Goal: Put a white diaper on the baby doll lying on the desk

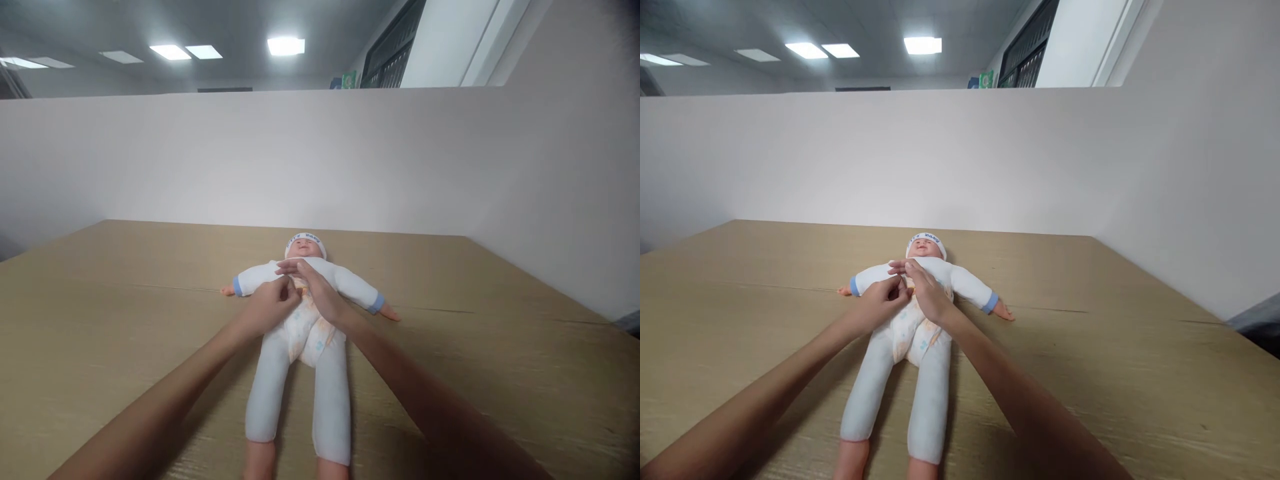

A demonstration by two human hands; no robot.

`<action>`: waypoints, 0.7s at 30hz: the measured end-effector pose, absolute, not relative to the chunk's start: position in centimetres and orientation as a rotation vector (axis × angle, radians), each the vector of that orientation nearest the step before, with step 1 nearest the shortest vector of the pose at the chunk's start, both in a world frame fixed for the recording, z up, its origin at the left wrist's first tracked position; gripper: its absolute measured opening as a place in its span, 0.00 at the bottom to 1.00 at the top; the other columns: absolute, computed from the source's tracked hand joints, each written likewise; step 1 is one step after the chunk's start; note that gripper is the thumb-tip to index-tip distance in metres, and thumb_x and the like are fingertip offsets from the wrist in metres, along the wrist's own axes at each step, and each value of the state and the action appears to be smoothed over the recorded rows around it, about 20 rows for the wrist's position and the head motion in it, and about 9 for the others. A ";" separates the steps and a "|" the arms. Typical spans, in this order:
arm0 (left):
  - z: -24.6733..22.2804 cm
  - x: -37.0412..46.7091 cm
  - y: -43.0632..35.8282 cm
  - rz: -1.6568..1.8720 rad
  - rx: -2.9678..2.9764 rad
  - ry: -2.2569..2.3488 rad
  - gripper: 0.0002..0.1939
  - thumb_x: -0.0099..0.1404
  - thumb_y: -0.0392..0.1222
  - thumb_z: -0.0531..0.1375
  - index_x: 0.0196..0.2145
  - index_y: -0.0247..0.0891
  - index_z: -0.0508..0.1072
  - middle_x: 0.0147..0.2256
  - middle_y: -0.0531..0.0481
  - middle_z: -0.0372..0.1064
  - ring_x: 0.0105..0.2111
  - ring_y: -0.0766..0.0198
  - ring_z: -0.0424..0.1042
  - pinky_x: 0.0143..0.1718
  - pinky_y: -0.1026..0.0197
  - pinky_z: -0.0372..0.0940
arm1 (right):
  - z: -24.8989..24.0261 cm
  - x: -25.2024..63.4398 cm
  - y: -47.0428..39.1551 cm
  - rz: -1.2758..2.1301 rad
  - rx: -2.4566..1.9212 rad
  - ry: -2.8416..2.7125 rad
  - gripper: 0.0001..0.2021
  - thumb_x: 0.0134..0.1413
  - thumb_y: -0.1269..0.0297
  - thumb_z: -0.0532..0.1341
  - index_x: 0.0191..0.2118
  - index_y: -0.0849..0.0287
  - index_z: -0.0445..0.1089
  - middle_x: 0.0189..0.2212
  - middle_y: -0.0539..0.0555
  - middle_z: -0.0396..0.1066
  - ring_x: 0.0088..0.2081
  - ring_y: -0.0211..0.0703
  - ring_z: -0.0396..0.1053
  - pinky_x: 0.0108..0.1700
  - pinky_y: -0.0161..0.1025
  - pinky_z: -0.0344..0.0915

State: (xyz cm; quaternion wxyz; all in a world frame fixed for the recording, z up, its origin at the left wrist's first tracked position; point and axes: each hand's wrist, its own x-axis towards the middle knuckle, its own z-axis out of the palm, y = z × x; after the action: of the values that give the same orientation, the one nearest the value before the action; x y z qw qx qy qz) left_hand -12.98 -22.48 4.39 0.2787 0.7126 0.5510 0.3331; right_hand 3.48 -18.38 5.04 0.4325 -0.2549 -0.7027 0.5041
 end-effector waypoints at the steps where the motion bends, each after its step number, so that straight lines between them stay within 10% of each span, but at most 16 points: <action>1: 4.2 -12.9 -22.5 0.907 1.910 1.487 0.14 0.70 0.49 0.58 0.29 0.42 0.62 0.27 0.54 0.65 0.29 0.60 0.64 0.32 0.57 0.54 | 5.0 3.5 -18.4 1.252 -0.631 -1.755 0.25 0.76 0.46 0.48 0.56 0.55 0.76 0.55 0.59 0.80 0.61 0.51 0.73 0.71 0.53 0.61; 10: 4.4 -12.6 -24.3 1.185 1.959 1.483 0.16 0.74 0.51 0.58 0.33 0.45 0.56 0.25 0.59 0.58 0.26 0.63 0.59 0.31 0.58 0.53 | 7.3 3.6 -21.6 0.795 -0.780 -1.748 0.16 0.75 0.53 0.51 0.53 0.50 0.73 0.59 0.57 0.76 0.61 0.55 0.70 0.67 0.53 0.65; 21: 3.2 -13.1 -33.0 0.977 2.325 1.443 0.11 0.70 0.45 0.66 0.45 0.44 0.68 0.50 0.42 0.70 0.51 0.45 0.66 0.54 0.45 0.63 | 4.8 9.5 -34.7 0.217 -0.649 -2.384 0.07 0.70 0.70 0.59 0.39 0.53 0.72 0.35 0.54 0.78 0.41 0.52 0.73 0.48 0.49 0.69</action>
State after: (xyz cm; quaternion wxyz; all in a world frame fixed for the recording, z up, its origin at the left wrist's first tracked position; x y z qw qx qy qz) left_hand -13.11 -32.97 3.21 0.1180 0.7945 0.4932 0.3340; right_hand 9.50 -34.71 4.83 0.3248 -0.2474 -0.9091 0.0828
